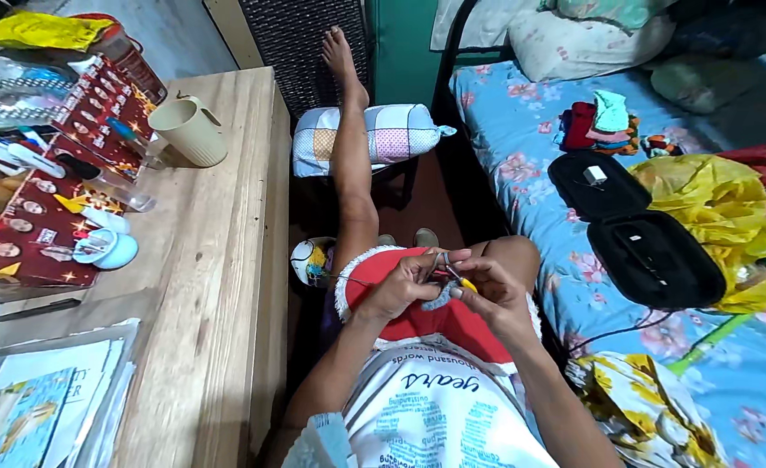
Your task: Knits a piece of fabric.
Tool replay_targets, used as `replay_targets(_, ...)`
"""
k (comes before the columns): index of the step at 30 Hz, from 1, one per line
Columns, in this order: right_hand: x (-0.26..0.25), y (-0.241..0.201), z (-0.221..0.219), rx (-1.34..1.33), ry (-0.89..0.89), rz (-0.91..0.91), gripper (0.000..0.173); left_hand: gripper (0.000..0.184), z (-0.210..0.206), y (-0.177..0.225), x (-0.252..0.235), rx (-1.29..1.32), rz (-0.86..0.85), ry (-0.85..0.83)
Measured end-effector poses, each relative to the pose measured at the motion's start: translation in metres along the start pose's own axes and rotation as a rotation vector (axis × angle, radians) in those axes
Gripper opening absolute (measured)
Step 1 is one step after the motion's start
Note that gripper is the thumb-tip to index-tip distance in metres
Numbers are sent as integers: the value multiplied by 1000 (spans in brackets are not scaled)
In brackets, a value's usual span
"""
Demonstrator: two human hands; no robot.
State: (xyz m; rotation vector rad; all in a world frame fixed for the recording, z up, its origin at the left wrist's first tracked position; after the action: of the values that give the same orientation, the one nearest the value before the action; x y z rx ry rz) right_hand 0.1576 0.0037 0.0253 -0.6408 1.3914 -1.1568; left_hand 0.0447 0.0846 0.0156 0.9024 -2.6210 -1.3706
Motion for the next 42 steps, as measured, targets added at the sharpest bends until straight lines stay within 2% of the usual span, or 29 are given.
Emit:
replay_targets(2, -3, -3, 7, 93, 53, -34, 29, 37, 9, 5, 0, 38, 51, -65)
replay_targets(5, -5, -7, 14, 92, 122, -131, 28, 26, 22, 12, 3, 29, 43, -122)
replay_targets(9, -1, -4, 15, -46, 211, -280, 27, 36, 15, 11, 10, -168, -41, -16)
replay_targets(13, 3, 0, 13, -89, 213, -287, 35, 32, 4, 27, 18, -405, -174, 210)
replay_targets(20, 7, 1, 10, -59, 202, -282, 39, 34, -5, 36, 28, -584, -309, 265)
replay_targets(25, 10, 8, 11, -186, 255, -347, 42, 42, 10, 28, 33, -364, -396, 444)
replay_targets(29, 10, 19, 9, -191, 199, -431, 44, 64, 17, 20, 25, -299, -242, 381)
replay_targets(32, 9, 19, 9, -184, 162, -420, 42, 75, 17, 20, 19, -395, -145, 338)
replay_targets(33, 9, 18, 9, -157, 142, -386, 39, 75, 18, 24, 17, -531, -152, 351)
replay_targets(35, 11, 13, 8, 21, 80, -264, 31, 69, 21, 35, 12, -963, -217, 421)
replay_targets(37, 12, 2, 8, 382, -3, -58, 23, 56, 17, 49, 4, -1312, -309, 448)
replay_targets(39, 14, -13, 6, 821, -13, 105, 22, 24, 7, 66, -3, -1483, -360, 419)
replay_targets(40, 14, -18, 4, 991, 5, 126, 25, 21, 3, 74, -7, -1524, -371, 390)
replay_targets(42, 14, -20, 8, 1119, 63, 55, 29, 30, -5, 83, -10, -1519, -320, 279)
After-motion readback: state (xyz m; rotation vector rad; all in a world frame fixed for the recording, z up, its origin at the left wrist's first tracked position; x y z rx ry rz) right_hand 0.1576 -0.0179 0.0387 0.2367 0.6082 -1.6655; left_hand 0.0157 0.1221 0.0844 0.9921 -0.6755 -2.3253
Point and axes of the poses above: each hand's wrist, its own x-axis away from the middle knuckle, its own z-axis out of the back of the hand, y = z × x, the point moved 7 cm from there along -x, towards the middle knuckle, and after that the axes turned 13 degrees about x, right-handed, at the moved point
